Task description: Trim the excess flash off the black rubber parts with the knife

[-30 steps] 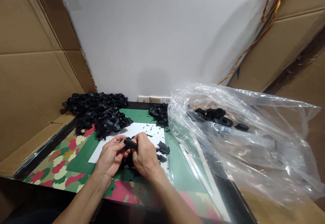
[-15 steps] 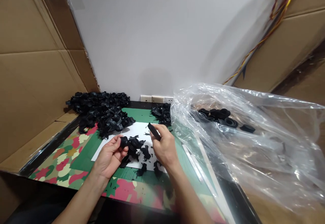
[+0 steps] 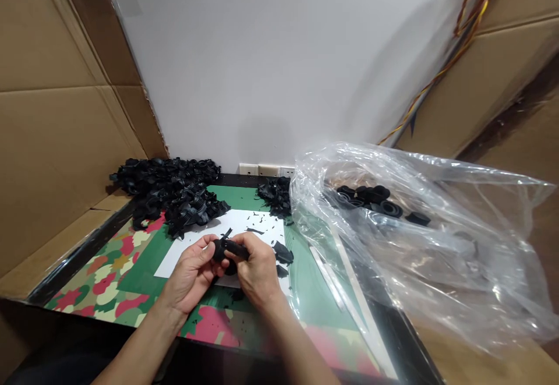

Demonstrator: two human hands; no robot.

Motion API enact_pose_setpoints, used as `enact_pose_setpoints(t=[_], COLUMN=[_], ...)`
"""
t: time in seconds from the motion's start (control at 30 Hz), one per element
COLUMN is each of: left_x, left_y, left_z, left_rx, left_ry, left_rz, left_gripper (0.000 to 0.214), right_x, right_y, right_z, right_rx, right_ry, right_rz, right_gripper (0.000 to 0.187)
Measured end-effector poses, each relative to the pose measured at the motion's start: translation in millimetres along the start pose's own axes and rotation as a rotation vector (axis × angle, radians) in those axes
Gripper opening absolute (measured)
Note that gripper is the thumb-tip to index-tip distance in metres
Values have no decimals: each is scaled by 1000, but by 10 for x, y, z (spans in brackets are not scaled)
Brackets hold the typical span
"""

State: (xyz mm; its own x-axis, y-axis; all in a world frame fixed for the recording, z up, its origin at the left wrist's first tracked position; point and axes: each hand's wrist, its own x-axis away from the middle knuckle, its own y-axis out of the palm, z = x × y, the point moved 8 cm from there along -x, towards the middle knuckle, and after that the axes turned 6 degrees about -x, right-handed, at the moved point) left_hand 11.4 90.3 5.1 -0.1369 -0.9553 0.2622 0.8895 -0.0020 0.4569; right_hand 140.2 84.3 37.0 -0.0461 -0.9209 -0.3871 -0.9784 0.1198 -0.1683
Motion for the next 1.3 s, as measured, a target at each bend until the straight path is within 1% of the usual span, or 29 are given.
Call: enact_pose_setpoints(t=[0.03,0.1,0.23,0.3,0.43,0.57,0.67,0.77,0.8,0.87,0.93,0.97,1.0,1.03,1.07,1.1,1.17,1.23,1.3], left_x=[-1,-6,-16,-26,-54,-66,-88,-101,-92,-44,34,81,121,140,140,130,89,46,22], left_y=[8,7,-37,-64,-115,-129,-106,-83,-80,-82,-82,-72,-71,-89,-110,-122,-125,-118,-126], left_z=[9,44,124,132,85,61,79,122,131,108,8,-79,-129,-121,-86,-55,-26,-34,-50], left_rx=[-18,-64,-160,-188,-189,-170,-215,-258,-268,-291,-323,-344,-338,-296,-255,-222,-170,-131,-105], left_ry=[12,57,143,147,103,76,44,34,34,8,-85,-175,-221,-203,-155,-116,-76,-73,-69], left_rz=[-11,-4,76,113,163,198,190,168,163,141,82,23,-15,-15,-3,-2,-18,-38,-39], left_gripper=[42,43,38,38,41,42,40,36,34,32,33,34,35,36,37,39,41,41,40], right_x=[5,18,63,82,81,16,-29,-72,-104,-226,-401,-477,-540,-587,-616,-626,-597,-524,-436], right_y=[-3,25,211,300,401,399,403,417,399,268,-2,-143,-277,-393,-476,-527,-545,-482,-405], right_z=[-1,-45,-169,-209,-242,-216,-198,-185,-173,-116,-11,47,98,137,167,190,221,241,222], right_rx=[63,275,810,960,1064,1088,1076,1039,1021,1002,1020,1039,1052,1060,1062,1055,1026,968,847], right_ry=[-6,-51,-160,-187,-203,-192,-225,-287,-296,-258,-151,-106,-72,-52,-45,-44,-51,-65,-106], right_rz=[-12,-61,-255,-347,-480,-560,-613,-637,-625,-535,-377,-318,-267,-222,-194,-176,-160,-168,-167], right_gripper=[10,16,19,19,15,14,17,16,15,12,14,16,14,13,12,11,11,12,14])
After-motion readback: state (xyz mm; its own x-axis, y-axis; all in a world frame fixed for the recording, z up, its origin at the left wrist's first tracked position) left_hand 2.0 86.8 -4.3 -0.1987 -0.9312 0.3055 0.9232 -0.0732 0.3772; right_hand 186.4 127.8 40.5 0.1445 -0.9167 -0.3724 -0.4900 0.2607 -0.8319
